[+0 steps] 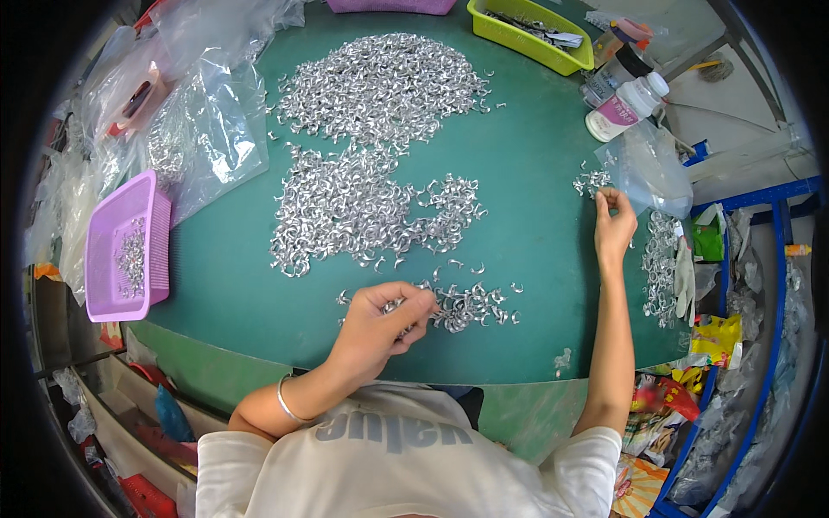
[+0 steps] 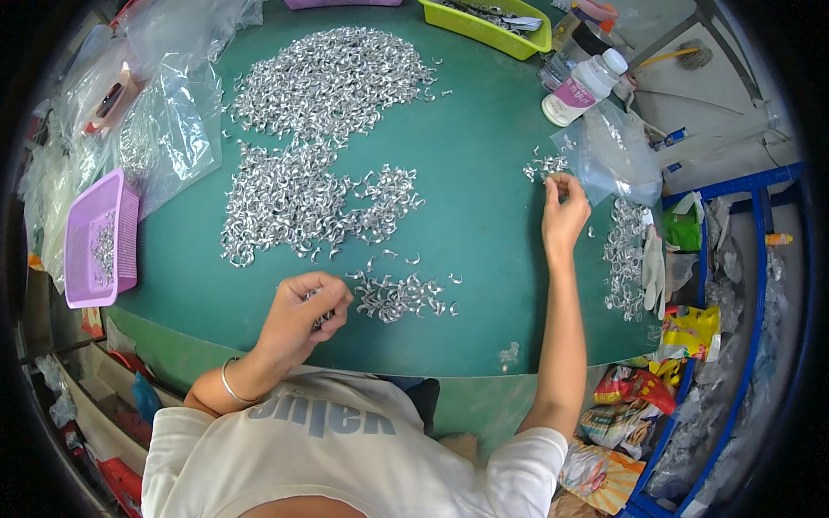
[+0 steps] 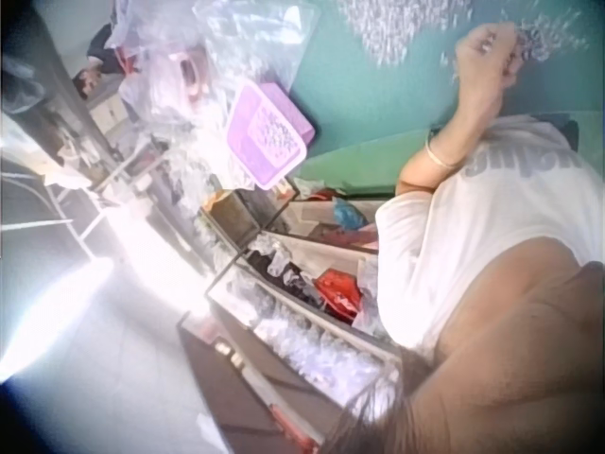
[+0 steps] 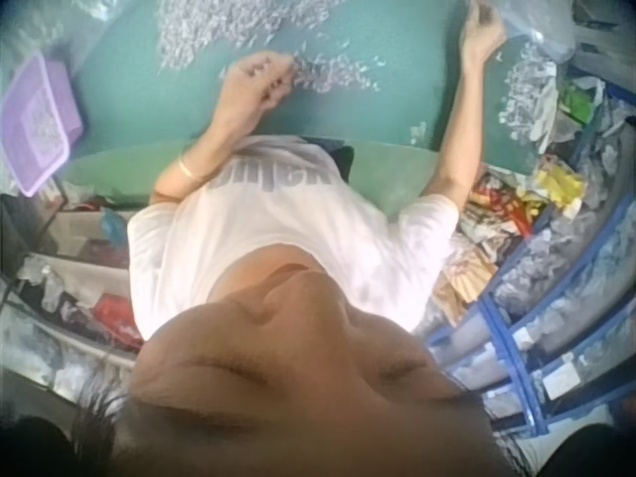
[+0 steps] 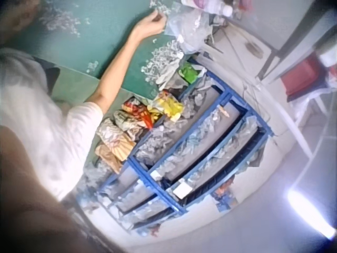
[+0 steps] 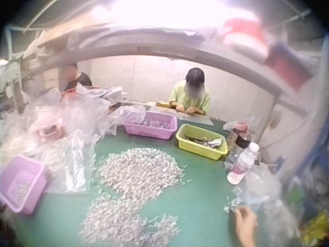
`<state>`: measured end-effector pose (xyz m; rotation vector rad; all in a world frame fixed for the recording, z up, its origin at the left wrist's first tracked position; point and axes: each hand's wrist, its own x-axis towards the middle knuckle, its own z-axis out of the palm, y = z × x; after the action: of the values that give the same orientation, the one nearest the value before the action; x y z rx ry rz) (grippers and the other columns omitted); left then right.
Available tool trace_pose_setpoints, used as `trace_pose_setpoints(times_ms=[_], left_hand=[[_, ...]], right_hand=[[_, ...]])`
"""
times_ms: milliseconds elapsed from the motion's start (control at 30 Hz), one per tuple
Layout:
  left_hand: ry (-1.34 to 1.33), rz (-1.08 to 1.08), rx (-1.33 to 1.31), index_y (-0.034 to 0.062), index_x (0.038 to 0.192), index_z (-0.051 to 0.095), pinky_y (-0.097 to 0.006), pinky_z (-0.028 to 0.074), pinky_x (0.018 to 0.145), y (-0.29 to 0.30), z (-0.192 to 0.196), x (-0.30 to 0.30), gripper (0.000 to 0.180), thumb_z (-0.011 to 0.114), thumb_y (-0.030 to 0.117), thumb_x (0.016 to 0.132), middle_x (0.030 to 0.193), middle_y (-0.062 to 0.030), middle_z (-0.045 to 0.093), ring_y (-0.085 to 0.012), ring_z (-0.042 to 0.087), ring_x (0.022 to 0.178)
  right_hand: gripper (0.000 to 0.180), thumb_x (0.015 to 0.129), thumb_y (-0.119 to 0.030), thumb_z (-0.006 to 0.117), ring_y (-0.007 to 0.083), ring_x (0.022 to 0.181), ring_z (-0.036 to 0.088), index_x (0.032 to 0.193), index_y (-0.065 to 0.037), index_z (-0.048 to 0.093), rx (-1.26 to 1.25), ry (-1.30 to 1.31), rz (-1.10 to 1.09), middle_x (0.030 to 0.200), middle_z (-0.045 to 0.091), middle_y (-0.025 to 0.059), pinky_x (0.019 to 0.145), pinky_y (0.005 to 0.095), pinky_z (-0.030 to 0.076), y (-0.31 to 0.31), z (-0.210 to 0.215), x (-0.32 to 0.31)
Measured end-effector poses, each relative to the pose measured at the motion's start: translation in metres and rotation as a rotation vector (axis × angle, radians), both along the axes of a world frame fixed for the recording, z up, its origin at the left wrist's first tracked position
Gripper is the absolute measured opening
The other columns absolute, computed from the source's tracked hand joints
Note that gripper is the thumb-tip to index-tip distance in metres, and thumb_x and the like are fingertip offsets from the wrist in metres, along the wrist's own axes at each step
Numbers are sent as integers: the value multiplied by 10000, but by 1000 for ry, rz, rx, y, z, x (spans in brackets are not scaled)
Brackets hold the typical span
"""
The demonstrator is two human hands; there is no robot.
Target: The person picks up metal components from a pile on a green workbench, joins them together by hand, and places the assembled items into a purple tray.
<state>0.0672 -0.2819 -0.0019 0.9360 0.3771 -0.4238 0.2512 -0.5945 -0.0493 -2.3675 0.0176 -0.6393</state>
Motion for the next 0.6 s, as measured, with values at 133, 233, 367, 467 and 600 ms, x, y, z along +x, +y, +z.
trace_pose_setpoints(times_ms=[133, 233, 367, 467, 600], left_hand=[[81, 108, -63, 25, 696, 518, -162, 224, 336, 10, -9, -2, 314, 491, 260, 902, 628, -32, 468, -84, 411, 489], [89, 117, -153, 21, 707, 519, -168, 236, 324, 19, -19, -4, 345, 471, 296, 909, 638, -37, 477, -82, 416, 478], [98, 44, -172, -26, 837, 590, -179, 267, 353, 16, -19, -4, 279, 496, 229, 901, 676, -40, 514, -85, 444, 516], [96, -6, -121, -52, 896, 589, -173, 271, 337, 7, -19, -4, 278, 496, 210, 898, 674, -55, 525, -83, 424, 471], [91, -38, -90, -57, 959, 589, -170, 272, 360, 6, -14, -5, 213, 525, 127, 875, 673, -34, 516, -68, 415, 491]], right_hand=[[108, 746, -66, 625, 245, 749, 537, 839, -12, 617, -242, -29, 68, 835, 601, 114, 717, 336, 428, 14, 3, -9], [118, 734, -46, 617, 258, 820, 548, 849, -22, 621, -25, 110, 294, 889, 598, 114, 737, 331, 440, 62, 29, -62], [232, 673, -63, 679, 250, 838, 505, 898, -66, 621, -151, 216, 646, 871, 557, 75, 747, 345, 393, 110, 31, -115], [210, 682, -68, 666, 245, 826, 485, 880, -40, 604, -386, 204, 557, 872, 528, 72, 702, 347, 373, 131, 26, -125], [182, 704, -53, 642, 254, 798, 495, 875, -10, 598, -391, 185, 572, 851, 542, 90, 693, 335, 376, 133, 16, -124]])
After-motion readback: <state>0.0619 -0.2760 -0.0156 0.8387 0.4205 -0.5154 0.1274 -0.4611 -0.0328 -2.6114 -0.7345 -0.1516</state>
